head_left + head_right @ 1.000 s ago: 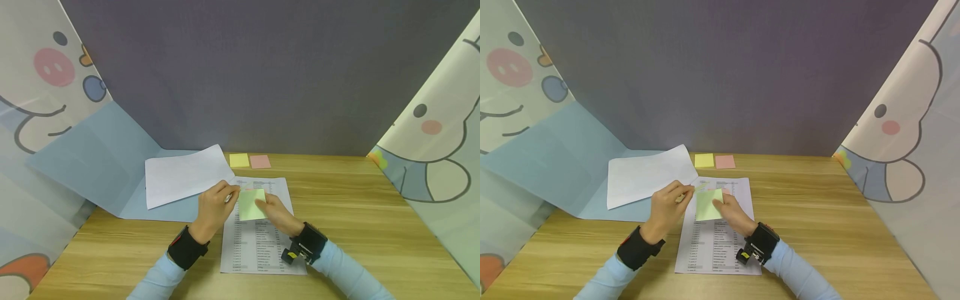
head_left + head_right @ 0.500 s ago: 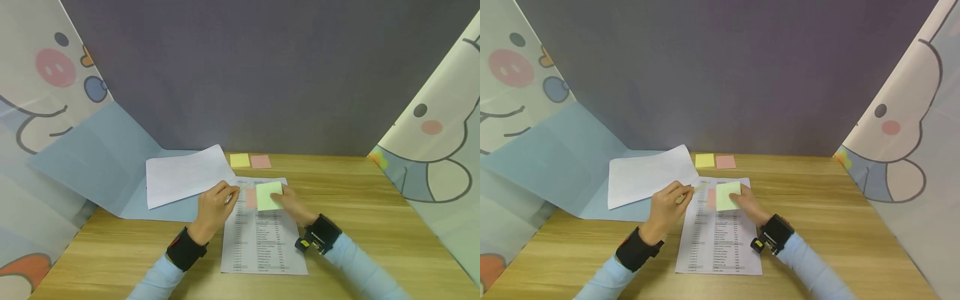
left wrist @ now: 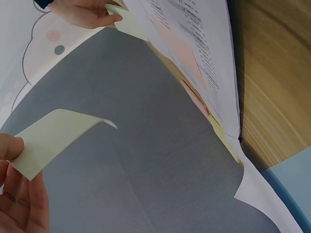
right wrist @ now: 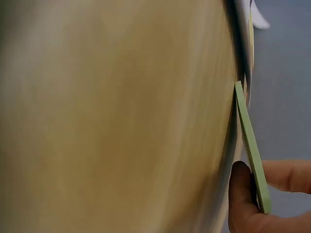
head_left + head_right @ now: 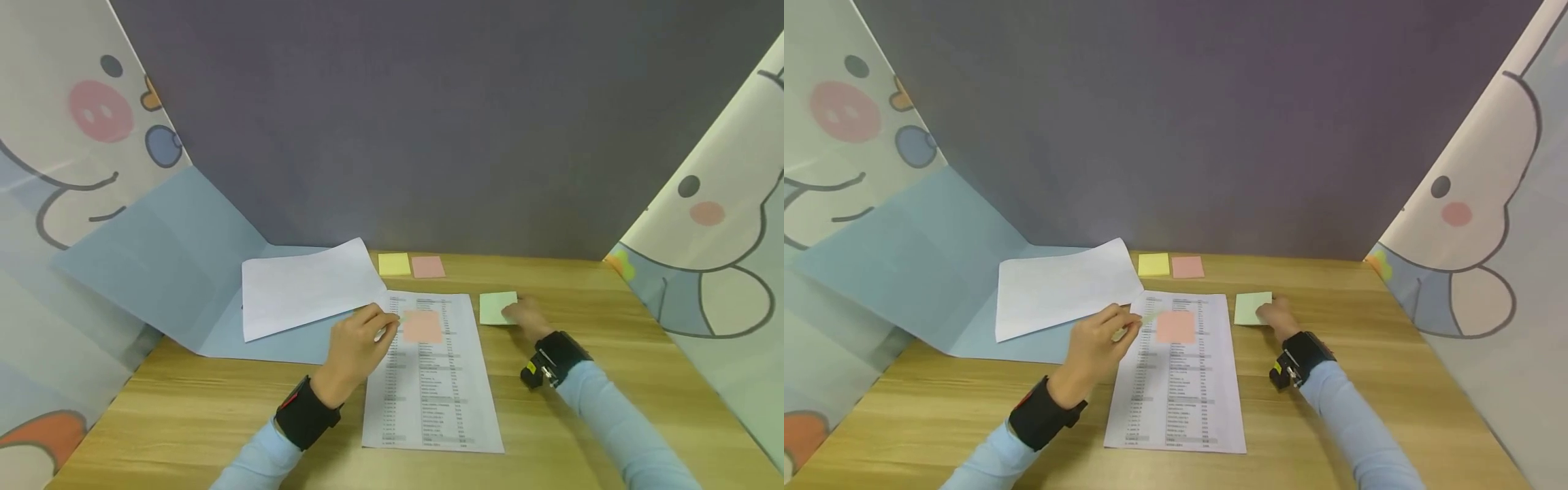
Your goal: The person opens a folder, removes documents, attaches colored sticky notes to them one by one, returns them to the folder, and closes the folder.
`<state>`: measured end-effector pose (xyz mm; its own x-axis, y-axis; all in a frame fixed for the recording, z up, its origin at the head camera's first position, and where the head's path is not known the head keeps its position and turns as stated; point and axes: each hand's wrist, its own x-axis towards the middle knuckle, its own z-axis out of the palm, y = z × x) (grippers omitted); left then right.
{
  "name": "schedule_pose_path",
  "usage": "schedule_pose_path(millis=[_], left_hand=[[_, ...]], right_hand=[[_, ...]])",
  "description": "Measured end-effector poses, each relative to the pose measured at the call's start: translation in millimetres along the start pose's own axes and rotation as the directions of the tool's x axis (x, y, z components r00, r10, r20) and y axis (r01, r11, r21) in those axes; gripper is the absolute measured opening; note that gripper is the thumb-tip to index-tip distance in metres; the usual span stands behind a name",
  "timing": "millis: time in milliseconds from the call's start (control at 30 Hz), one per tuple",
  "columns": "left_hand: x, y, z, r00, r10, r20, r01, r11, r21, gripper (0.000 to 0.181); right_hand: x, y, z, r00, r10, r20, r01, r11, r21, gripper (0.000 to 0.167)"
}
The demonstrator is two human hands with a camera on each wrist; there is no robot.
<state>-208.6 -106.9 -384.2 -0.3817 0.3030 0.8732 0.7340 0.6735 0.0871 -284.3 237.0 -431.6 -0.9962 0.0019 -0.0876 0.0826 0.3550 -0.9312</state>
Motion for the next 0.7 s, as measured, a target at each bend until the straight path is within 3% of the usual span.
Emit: schedule_pose_path(millis=[267, 433, 500, 633, 700], left_hand=[[-2.9, 0.3, -1.0, 1.0, -0.009, 0.011, 0.009, 1.0, 0.008, 0.007], [-4.6, -0.2, -2.2, 1.0, -0.007, 0.009, 0.007, 1.0, 0.016, 0.007], [-5.0, -0.7, -2.7, 1.0, -0.011, 0.009, 0.011, 1.0, 0.026, 0.007], [-6.0, -1.1, -2.0, 1.0, -0.015, 0.007, 0.015, 0.999, 0.039, 0.008], [-6.1, -1.3, -0.7, 1.0, -0.012, 0.008, 0.012, 0.999, 0.046, 0.008]], right_hand=[[22.1, -18, 0, 0.983, 0.146, -0.111, -0.155, 0.985, -0.075, 0.068], [55.1, -17, 6, 0.97, 0.166, -0.178, -0.2, 0.961, -0.193, 0.071], [83.2, -4, 7, 0.968, 0.148, -0.203, -0.195, 0.952, -0.235, 0.073], [172.4, 56, -1, 0.975, 0.039, -0.219, -0.112, 0.937, -0.33, 0.07], [204.1, 73, -2, 0.975, 0.02, -0.219, -0.099, 0.929, -0.357, 0.07]])
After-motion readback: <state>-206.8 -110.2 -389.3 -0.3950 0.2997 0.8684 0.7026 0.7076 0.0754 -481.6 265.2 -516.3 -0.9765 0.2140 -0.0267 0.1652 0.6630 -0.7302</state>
